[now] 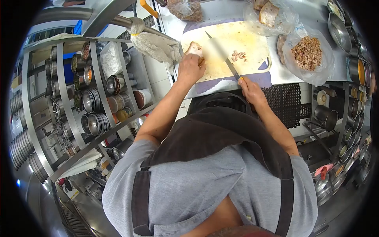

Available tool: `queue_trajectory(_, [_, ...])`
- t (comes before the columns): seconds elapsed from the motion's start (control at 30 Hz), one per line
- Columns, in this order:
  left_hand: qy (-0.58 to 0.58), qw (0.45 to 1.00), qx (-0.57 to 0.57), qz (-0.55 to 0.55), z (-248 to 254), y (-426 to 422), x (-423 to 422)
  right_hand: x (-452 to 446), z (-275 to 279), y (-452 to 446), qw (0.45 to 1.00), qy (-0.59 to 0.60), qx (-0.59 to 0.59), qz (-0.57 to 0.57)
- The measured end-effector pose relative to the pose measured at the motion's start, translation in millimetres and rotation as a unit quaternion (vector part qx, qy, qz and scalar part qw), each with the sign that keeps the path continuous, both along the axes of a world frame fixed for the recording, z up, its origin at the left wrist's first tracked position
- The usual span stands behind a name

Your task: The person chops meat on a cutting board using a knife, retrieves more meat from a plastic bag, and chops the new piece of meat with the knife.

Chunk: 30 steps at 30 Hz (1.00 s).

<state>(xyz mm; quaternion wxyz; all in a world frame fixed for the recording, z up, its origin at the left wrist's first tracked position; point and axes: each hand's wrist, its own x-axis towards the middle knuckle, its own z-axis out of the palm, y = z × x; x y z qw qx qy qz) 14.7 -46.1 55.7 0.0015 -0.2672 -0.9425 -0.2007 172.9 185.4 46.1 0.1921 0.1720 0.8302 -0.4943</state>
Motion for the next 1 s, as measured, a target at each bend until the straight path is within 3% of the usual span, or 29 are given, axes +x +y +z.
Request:
queue_trajectory(0.1, [-0.028, 0.999, 0.004, -0.04, -12, 0, -3, -8, 5, 7, 0.999, -0.021, 0.016, -0.028])
queue_trajectory(0.2, [-0.087, 0.996, 0.009, -0.009, -1, 13, -3, -15, 8, 15, 0.998, -0.02, 0.022, -0.058])
queue_trajectory(0.27, [-0.19, 0.98, 0.043, 0.05, 18, 24, -2, -17, 9, 19, 0.998, -0.023, 0.027, -0.061])
queue_trajectory(0.37, [-0.284, 0.952, 0.098, 0.052, 36, 38, -6, -15, 4, 19, 0.997, 0.001, 0.044, -0.058])
queue_trajectory(0.4, [-0.283, 0.953, 0.099, 0.051, 31, 39, -7, -15, 3, 18, 0.996, 0.028, 0.059, -0.054])
queue_trajectory(0.47, [-0.168, 0.959, 0.194, -0.123, 14, 40, -11, -18, 20, 16, 0.996, -0.025, 0.019, -0.085])
queue_trajectory(0.5, [-0.169, 0.958, 0.195, -0.122, 9, 40, -15, -19, 31, 15, 0.99, -0.08, -0.023, -0.116])
queue_trajectory(0.57, [-0.037, 0.978, 0.131, -0.158, 1, 36, -24, -15, 38, 17, 0.987, -0.079, -0.031, -0.135])
queue_trajectory(0.63, [-0.055, 0.979, 0.132, -0.148, -8, 30, -29, -10, 33, 19, 0.984, -0.079, -0.039, -0.157])
queue_trajectory(0.7, [-0.086, 0.979, 0.113, -0.147, -7, 25, -32, -3, 23, 23, 0.994, 0.041, 0.045, -0.094])
queue_trajectory(0.83, [-0.097, 0.983, 0.132, -0.085, -4, 37, -23, 3, 27, 17, 0.993, 0.073, 0.074, -0.057])
queue_trajectory(0.9, [-0.149, 0.985, 0.084, 0.003, -11, 46, -22, 4, 24, 14, 0.991, 0.089, 0.097, -0.003])
queue_trajectory(1.0, [-0.135, 0.987, 0.09, 0.009, -18, 51, -22, 3, 22, 13, 0.991, 0.074, 0.104, 0.028])
